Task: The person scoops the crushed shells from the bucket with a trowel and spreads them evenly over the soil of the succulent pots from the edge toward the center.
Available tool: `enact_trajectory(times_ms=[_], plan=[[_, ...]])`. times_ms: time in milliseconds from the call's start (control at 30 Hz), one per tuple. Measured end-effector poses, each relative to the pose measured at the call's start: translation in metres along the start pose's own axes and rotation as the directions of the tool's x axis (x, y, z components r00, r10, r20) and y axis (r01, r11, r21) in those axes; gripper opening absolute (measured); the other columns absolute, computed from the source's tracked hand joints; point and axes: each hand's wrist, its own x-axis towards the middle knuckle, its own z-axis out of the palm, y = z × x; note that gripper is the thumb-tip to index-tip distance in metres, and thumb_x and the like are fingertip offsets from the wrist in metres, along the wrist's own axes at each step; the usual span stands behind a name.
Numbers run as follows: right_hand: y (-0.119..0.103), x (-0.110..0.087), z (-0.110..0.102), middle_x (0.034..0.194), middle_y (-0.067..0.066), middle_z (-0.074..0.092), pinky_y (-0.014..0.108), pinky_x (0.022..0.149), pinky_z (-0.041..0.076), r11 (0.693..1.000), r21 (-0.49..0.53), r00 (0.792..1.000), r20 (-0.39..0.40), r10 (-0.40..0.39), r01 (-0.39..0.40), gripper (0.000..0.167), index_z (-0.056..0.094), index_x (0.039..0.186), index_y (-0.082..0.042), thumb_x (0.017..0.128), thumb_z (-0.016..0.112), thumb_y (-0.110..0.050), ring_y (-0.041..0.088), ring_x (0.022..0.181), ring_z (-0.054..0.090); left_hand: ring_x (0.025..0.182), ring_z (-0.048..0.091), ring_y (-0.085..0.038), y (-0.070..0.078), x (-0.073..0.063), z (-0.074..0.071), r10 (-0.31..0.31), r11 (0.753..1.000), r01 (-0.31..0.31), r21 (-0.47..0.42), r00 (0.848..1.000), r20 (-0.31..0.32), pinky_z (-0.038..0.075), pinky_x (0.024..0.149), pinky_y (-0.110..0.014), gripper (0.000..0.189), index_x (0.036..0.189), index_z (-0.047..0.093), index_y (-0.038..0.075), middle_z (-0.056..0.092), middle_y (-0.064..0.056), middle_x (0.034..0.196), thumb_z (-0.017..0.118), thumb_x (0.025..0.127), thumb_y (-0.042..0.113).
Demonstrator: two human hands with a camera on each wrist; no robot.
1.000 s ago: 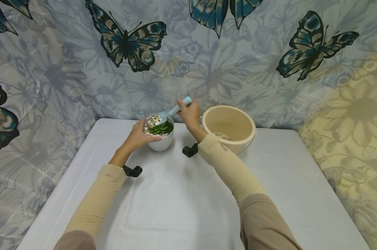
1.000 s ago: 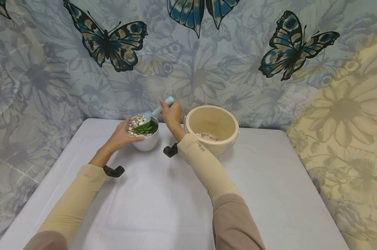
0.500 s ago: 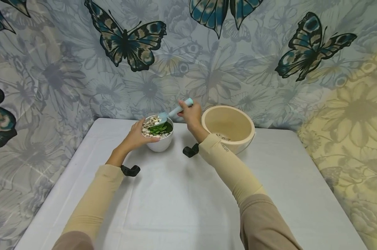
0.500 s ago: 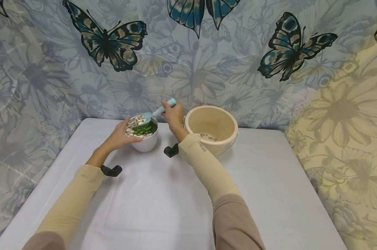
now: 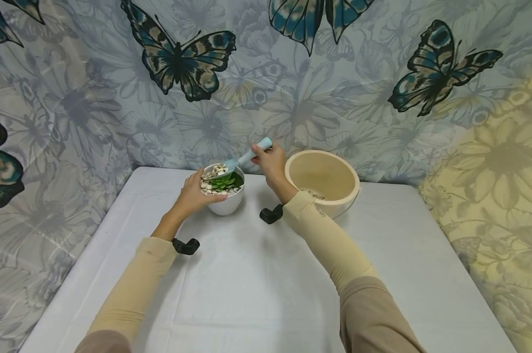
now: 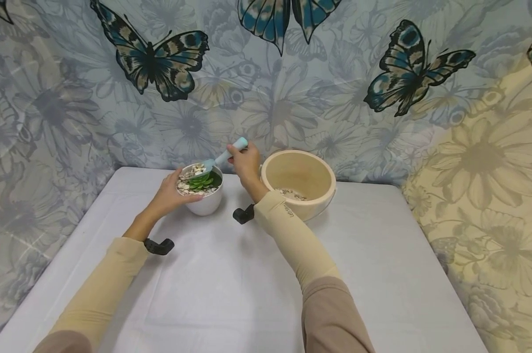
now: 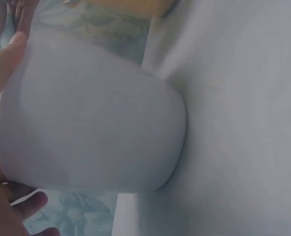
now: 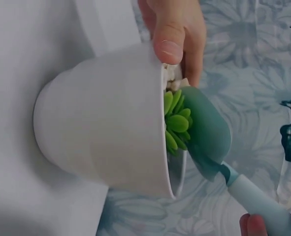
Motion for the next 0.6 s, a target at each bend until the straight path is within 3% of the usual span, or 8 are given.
enact_trajectory(times_ms=[167,333,600], plan=[[0.0006,-0.0038,0.0028,0.112,0.026,0.068,0.030,0.077,0.060,0.995,-0.062,0.997,0.013,-0.071,0.072,0.031,0.056,0.114,0.008,0.092,0.068,-0.011,0.034,0.097,0.071,0.148,0.014,-0.043,-0.0024,0.0017,-0.0036,0.018,1.000,-0.018,0.008,0.999,0.026,0.023,0.112,-0.068,0.126,0.158,0.004,0.012,0.011,-0.021,0.161,0.077,0.070,0.064],[0.0016,-0.0071,0.0041,0.108,0.026,0.070,0.027,0.073,0.060,0.989,-0.113,0.995,0.000,-0.095,0.094,0.032,0.057,0.111,0.008,0.090,0.070,-0.013,0.036,0.093,0.072,0.150,0.010,-0.042,-0.0055,0.0044,-0.0035,0.015,1.000,-0.013,-0.028,0.998,0.058,0.021,0.114,-0.067,0.126,0.158,0.000,0.015,0.006,-0.020,0.163,0.078,0.071,0.062],[0.0029,-0.0082,0.0040,0.106,0.024,0.071,0.028,0.073,0.060,0.984,-0.149,0.995,0.010,-0.099,0.099,0.030,0.059,0.109,0.005,0.090,0.070,-0.016,0.036,0.090,0.072,0.147,0.018,-0.043,-0.0039,-0.0001,0.0022,0.018,0.999,-0.019,-0.040,1.000,-0.019,0.025,0.113,-0.066,0.124,0.158,0.006,0.013,0.014,-0.022,0.160,0.078,0.070,0.062]])
